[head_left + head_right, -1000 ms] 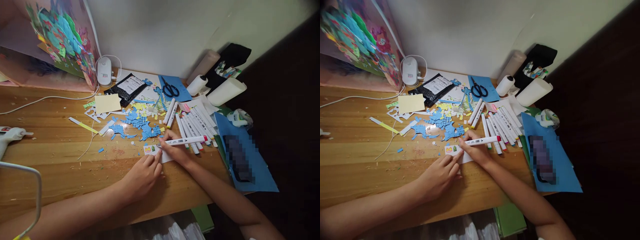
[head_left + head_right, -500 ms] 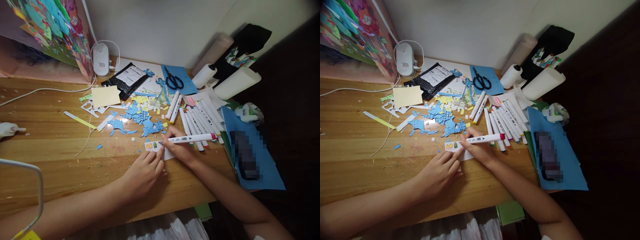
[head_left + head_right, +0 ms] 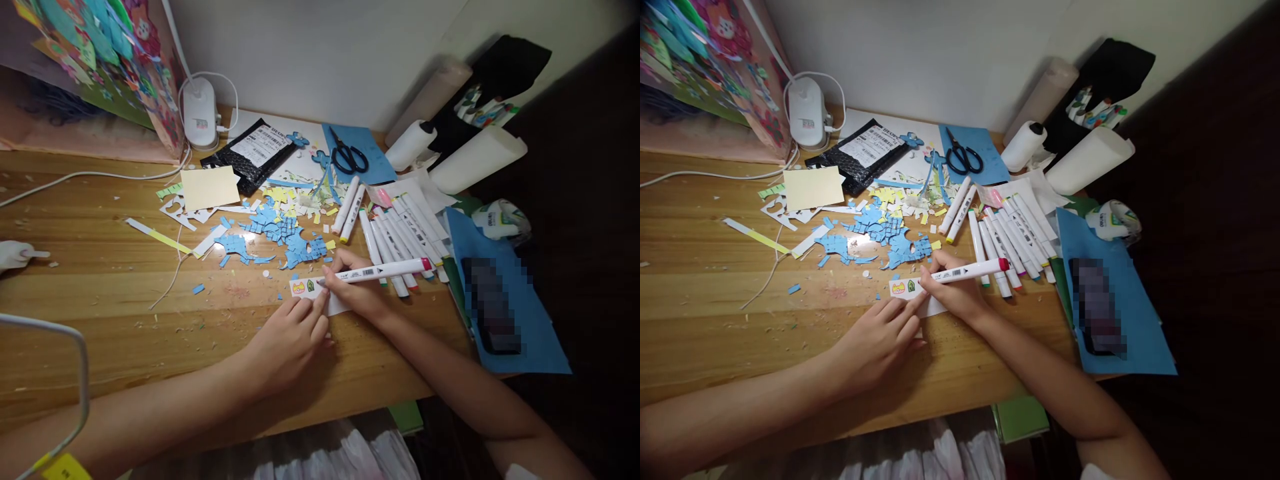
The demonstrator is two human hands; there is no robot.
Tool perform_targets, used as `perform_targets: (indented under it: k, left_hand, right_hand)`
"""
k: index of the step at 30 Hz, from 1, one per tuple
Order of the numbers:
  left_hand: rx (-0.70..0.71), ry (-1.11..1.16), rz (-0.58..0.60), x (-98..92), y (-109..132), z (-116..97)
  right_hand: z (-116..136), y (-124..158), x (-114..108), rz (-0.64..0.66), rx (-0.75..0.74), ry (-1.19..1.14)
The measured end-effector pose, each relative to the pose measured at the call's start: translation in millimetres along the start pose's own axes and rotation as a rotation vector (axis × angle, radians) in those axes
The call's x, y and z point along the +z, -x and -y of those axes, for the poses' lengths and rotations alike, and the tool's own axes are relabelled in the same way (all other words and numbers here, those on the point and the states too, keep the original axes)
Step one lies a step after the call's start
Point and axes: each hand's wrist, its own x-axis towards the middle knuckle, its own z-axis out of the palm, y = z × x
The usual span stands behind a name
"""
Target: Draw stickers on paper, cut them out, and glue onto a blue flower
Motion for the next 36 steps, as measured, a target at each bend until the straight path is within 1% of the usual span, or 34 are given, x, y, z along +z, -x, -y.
perform_targets:
  k: [10,20,32,36]
  left_hand:
    - [0.006,-0.002,-0.009,-0.3,0.0,1.5]
    - [0.009,0.001,-0.01,0.7,-0.1,1.7]
    - [0.008,0.017,-0.018,1.5,1.7,1.2]
    - [0.006,0.027,-0.009,1.1,0.5,1.8]
  right_hand:
    - [-0.5,-1.2,-2.2,-0.002,-0.034,-0.01]
    - [2.1,-0.4,-1.2,-0.028,0.0,-0.019]
    - [3.2,-0.5,-1.5,-0.03,-0.024,-0.048]
    - [3.9,-0.4,-1.9,-0.024,-0.023,-0.009]
